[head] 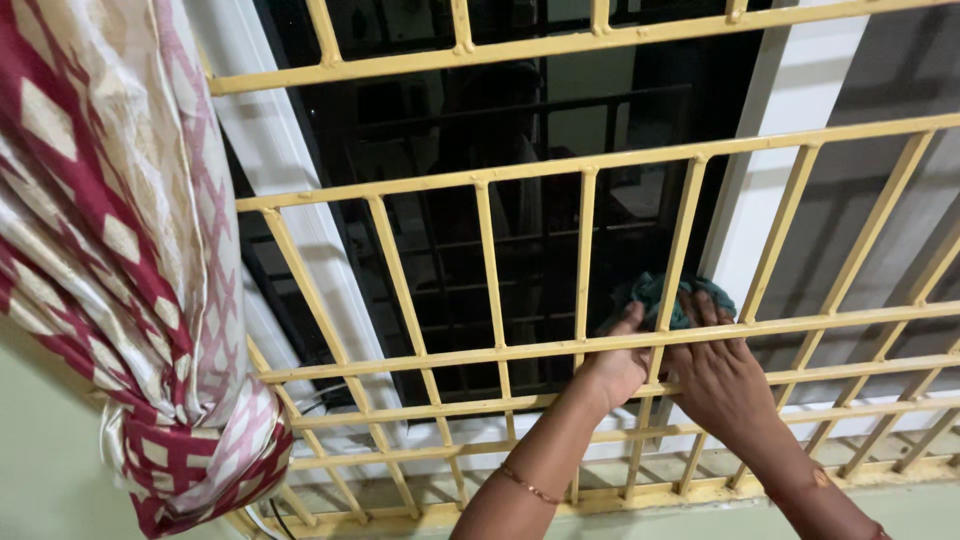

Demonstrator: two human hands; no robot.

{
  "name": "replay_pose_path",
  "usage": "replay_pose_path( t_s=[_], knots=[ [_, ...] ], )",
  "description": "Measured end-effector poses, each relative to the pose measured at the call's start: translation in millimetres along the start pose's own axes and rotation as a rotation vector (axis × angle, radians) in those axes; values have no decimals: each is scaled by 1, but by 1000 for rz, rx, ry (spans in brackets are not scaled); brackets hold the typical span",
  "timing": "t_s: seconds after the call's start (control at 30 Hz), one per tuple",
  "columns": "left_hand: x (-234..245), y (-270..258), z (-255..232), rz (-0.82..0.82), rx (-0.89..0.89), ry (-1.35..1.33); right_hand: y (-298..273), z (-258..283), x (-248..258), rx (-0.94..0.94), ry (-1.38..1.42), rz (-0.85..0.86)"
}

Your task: The person wipes the yellow metal window grille with a green cloth. They move the cloth along the horizontal and vertical bars, cleaning the surface methodically.

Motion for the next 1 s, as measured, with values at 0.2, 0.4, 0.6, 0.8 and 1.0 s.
replay_pose_path(
  t_s=[0.2, 0.4, 0.6, 0.8, 1.0],
  knots=[
    [-13, 25, -13, -171, -99, 197, -35, -47, 14, -105, 446, 240],
    [-71, 3, -27, 358, -166, 174, 33, -77, 82, 166, 94, -216],
    [-84, 0, -26, 466, -44, 18, 88, -69, 89, 373, 50, -91],
    [-92, -6, -29, 521, -89, 7, 79, -74, 96, 575, -53, -112],
    [-66, -21, -27, -21, -217, 465, 107, -70, 94, 534, -650, 305]
  ],
)
Point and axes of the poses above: each hand's wrist, its own y-axis towards the middle knuckle, its own x-axis out of the back of the hand, z = x × y, the point moved 5 cm from there along y, towards the middle knuckle, and after that the axes turned 3 degrees about -y, right-handed, at the moved point
